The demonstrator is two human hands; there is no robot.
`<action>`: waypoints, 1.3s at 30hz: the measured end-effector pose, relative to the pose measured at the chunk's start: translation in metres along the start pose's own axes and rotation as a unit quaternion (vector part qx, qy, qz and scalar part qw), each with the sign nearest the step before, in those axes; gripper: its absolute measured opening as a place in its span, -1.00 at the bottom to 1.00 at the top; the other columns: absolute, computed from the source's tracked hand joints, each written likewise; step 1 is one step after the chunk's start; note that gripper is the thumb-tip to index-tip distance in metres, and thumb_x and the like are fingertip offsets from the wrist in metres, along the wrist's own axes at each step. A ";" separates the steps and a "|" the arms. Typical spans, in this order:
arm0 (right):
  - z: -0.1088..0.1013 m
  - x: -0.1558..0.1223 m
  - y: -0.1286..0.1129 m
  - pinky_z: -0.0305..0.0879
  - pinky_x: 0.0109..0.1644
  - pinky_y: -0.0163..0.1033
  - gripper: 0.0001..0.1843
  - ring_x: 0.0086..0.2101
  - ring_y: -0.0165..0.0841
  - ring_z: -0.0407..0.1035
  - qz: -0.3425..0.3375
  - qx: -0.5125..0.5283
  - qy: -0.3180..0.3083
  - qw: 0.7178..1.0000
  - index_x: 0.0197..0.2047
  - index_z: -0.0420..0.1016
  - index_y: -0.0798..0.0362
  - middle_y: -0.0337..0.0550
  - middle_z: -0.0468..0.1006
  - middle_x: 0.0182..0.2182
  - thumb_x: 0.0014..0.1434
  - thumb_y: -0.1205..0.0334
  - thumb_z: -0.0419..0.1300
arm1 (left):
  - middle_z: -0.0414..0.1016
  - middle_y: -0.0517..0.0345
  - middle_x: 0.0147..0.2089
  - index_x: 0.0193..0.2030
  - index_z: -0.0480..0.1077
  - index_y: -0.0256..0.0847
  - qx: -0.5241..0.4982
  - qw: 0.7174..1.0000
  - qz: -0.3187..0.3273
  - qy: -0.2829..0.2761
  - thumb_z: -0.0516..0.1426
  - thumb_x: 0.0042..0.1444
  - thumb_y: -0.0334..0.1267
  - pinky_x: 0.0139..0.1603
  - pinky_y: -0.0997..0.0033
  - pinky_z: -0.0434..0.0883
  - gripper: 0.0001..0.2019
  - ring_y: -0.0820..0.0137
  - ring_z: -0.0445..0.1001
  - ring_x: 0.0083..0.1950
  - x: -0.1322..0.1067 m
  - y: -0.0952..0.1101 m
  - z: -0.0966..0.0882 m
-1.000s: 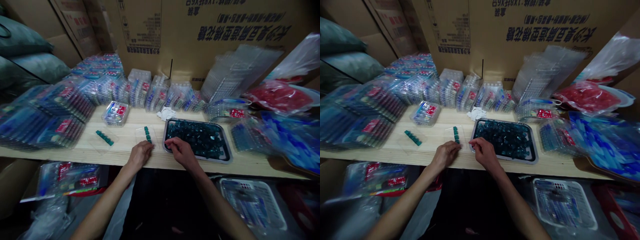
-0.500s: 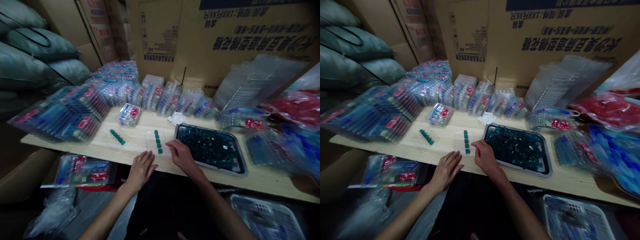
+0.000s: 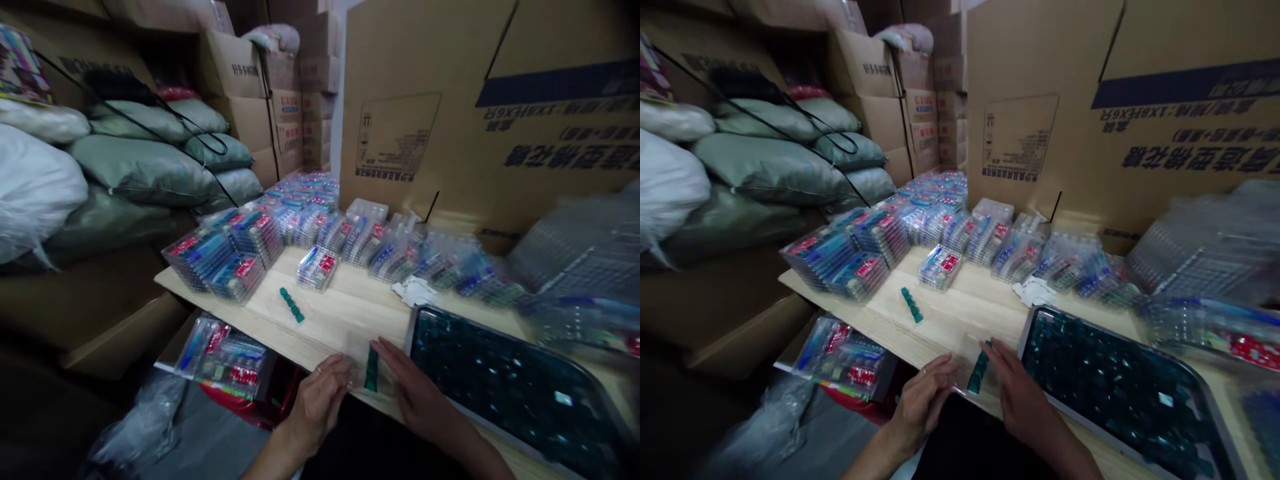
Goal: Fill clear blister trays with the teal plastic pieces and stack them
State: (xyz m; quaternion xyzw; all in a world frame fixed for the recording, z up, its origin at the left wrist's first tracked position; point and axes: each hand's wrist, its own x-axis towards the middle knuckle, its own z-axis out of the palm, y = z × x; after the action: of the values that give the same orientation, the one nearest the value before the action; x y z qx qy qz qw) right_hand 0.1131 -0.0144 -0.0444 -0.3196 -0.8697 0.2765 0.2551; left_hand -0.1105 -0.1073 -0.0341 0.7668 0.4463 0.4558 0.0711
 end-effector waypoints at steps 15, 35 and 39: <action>0.001 0.030 0.015 0.35 0.23 0.01 -0.45 0.22 -0.19 0.28 -0.012 -0.059 0.076 0.995 0.29 0.33 -0.14 -0.03 0.38 0.23 0.26 0.31 -0.01 | 0.45 -0.38 0.12 0.07 0.38 -0.38 0.170 0.887 -0.427 0.038 0.10 0.18 -0.12 0.17 0.08 0.30 -0.59 -0.02 0.40 0.20 0.197 -0.169 -0.077; -0.127 0.172 -0.059 0.21 -0.41 -0.32 -0.82 -0.46 -0.31 0.43 -0.011 -0.238 -0.158 0.958 -0.43 0.52 -0.01 -0.22 0.54 -0.54 -0.20 0.39 0.30 | 0.57 -0.03 -0.16 -0.13 0.53 -0.24 -0.186 0.940 -0.278 0.062 0.05 0.23 0.08 -0.06 0.31 0.41 -0.57 0.27 0.52 -0.12 0.186 -0.100 -0.033; -0.092 0.231 -0.070 0.26 -0.42 -0.23 -0.82 -0.51 -0.21 0.44 0.082 -0.298 -0.255 0.916 -0.69 0.41 0.03 -0.16 0.49 -0.66 -0.33 0.37 0.36 | 0.53 0.01 -0.09 0.04 0.44 -0.20 -0.206 0.939 -0.255 0.104 0.13 0.18 0.07 -0.16 0.39 0.42 -0.57 0.35 0.52 -0.18 0.165 -0.071 -0.040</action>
State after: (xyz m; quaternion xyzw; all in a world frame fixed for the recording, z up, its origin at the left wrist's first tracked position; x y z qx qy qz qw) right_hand -0.0123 0.1309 0.1287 -0.3692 -0.9183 0.0967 -0.1057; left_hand -0.1537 0.0467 0.0574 0.5441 0.5278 0.5820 0.2943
